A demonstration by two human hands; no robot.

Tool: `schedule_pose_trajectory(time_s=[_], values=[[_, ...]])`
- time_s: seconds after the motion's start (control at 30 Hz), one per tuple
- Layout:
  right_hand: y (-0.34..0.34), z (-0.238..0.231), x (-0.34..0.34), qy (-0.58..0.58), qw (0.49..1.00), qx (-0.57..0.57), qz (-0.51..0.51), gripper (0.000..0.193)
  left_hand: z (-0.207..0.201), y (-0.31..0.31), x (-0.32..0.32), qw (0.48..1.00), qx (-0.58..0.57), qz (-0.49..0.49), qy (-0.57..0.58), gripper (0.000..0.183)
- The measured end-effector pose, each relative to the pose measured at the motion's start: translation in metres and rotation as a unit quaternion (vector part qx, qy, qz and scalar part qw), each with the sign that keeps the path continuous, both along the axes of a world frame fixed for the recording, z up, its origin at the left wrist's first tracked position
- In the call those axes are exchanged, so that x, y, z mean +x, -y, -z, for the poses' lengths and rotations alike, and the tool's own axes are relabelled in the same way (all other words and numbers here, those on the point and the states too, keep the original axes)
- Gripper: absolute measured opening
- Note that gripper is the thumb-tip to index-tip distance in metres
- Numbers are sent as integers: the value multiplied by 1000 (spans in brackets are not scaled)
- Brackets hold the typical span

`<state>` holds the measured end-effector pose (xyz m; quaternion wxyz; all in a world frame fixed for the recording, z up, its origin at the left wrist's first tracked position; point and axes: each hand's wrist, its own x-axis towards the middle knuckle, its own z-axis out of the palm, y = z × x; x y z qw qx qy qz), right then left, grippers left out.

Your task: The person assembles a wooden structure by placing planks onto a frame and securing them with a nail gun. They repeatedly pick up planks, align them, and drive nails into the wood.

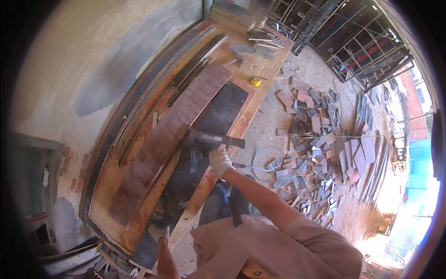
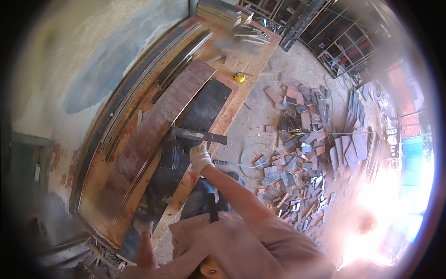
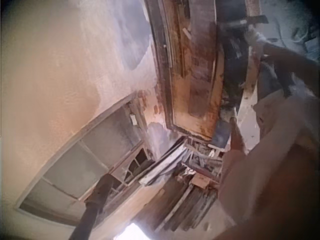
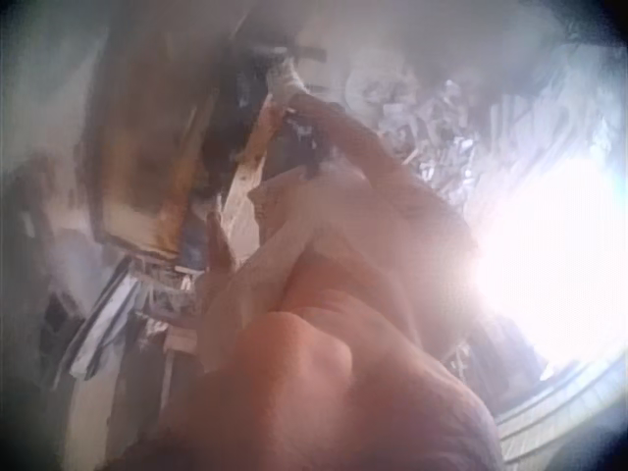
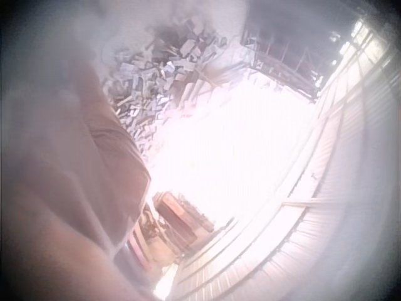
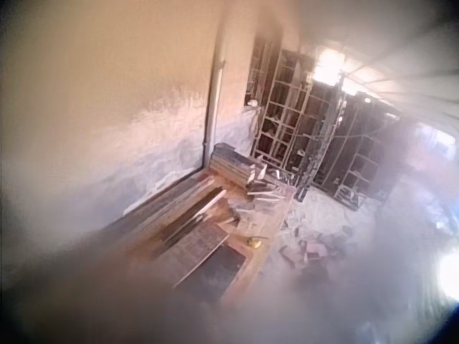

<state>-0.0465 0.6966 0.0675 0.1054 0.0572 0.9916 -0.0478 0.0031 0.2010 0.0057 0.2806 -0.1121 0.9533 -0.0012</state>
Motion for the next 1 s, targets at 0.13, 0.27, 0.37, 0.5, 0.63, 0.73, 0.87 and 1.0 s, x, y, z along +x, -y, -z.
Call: schedule_pose_trajectory(time_s=[0.13,0.27,0.37,0.5,0.63,0.73,0.87,1.0], values=[[-37,36,-36,157,970,-184,-36,37,-26,-133,-56,981,135,61,-124,93],[-91,-9,-53,199,951,-220,-88,44,-21,-267,-112,979,141,102,-110,86],[-181,-49,-60,193,950,-219,-110,47,2,-343,-138,979,138,125,-82,85],[-339,-59,-54,184,955,-232,-30,47,-21,-460,-161,984,94,65,-137,85],[-485,-20,-99,86,988,-119,51,37,-28,-486,-181,996,74,6,-55,85],[-555,12,-153,44,991,-69,110,44,-29,-494,-173,999,23,-23,-39,83],[-610,68,-192,40,981,-44,187,46,-5,-530,-168,981,80,-6,-175,78],[-621,85,-204,74,973,-61,209,52,6,-618,-200,946,142,30,-289,61]])
